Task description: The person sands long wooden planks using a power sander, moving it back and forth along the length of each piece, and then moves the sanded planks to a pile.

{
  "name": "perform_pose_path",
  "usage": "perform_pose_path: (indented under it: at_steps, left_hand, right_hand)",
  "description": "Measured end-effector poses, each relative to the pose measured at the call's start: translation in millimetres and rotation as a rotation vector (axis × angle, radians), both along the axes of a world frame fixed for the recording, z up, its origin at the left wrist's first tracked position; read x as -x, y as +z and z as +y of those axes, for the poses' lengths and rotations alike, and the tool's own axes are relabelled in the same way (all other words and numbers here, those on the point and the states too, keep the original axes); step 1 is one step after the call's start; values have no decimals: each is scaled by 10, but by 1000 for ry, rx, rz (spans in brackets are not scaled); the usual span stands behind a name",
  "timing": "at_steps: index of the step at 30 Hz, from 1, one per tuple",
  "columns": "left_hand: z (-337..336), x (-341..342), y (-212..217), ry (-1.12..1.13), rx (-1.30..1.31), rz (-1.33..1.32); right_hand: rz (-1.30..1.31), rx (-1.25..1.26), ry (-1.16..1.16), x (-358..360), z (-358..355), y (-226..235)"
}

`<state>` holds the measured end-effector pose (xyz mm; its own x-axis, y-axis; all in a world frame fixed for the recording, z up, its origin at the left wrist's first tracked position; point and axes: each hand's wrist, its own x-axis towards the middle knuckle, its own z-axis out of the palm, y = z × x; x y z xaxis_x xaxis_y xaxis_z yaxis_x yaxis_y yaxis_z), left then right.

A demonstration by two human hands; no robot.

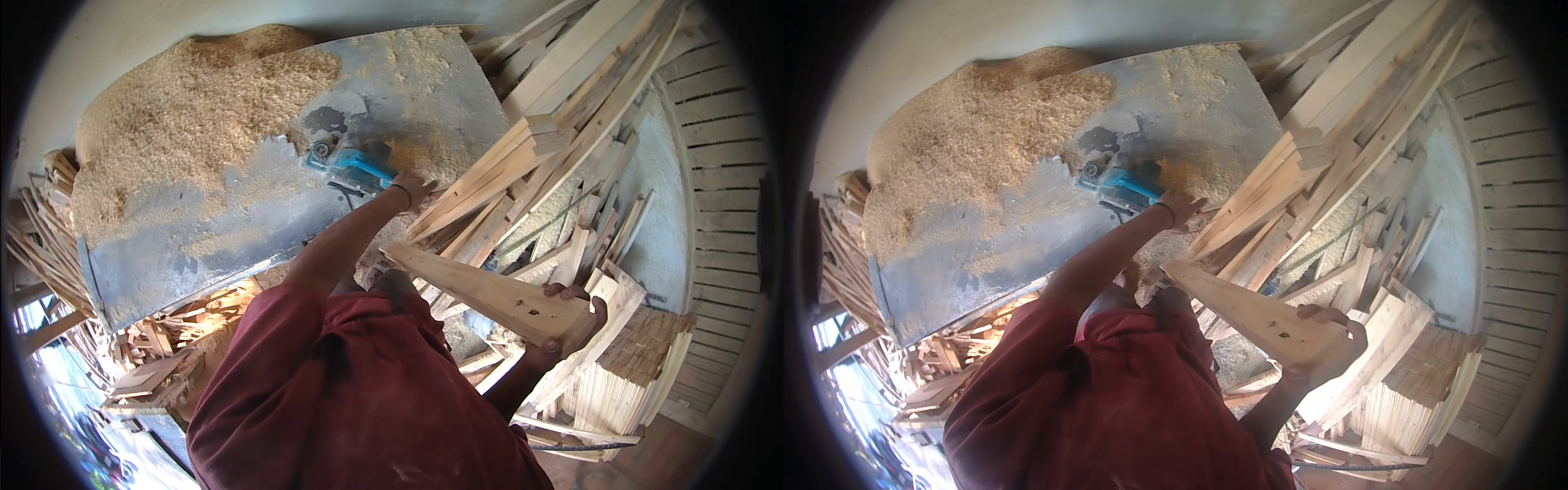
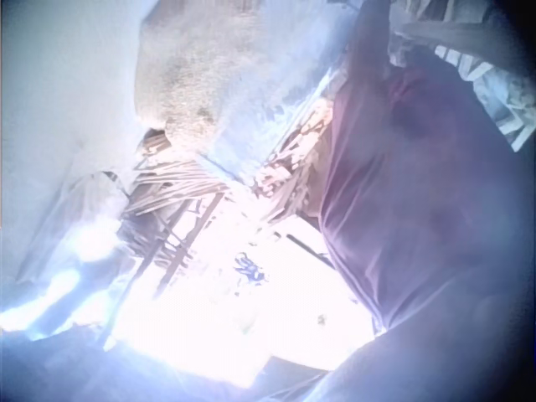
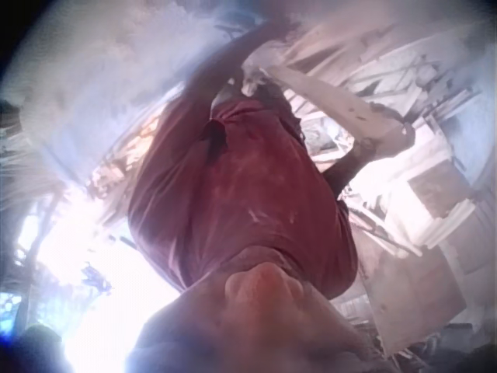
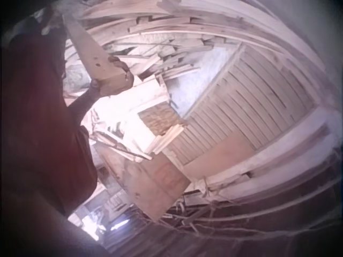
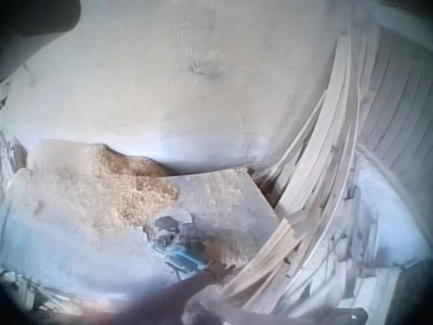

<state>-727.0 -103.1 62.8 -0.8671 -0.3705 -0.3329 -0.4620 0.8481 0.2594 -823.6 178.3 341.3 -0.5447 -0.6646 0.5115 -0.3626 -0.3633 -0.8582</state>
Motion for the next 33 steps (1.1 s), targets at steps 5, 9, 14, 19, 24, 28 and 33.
perform_pose_path:
  at_steps: [5,9,14,19,24,28,33]
  left_hand:
    - [104,-71,-6,-68,-8,-39]
    - [480,-368,41,-196,-30,-171]
    - [973,-806,202,-248,43,-381]
    - [1093,-1146,13,-213,-19,-420]
    - [1188,-1455,-176,-204,101,-358]
    - [1104,-1451,427,-266,70,-483]
    - [1114,-1582,150,-209,98,-524]
  right_hand:
    - [101,-32,-23,35,11,-58]
    - [69,-78,-87,112,-107,-62]
    - [-34,-59,-56,275,-349,-141]
    - [18,-73,45,270,-568,-270]
    - [8,-58,73,236,-737,-354]
    - [-46,-13,49,277,-813,-365]
    - [-37,28,47,341,-878,-377]
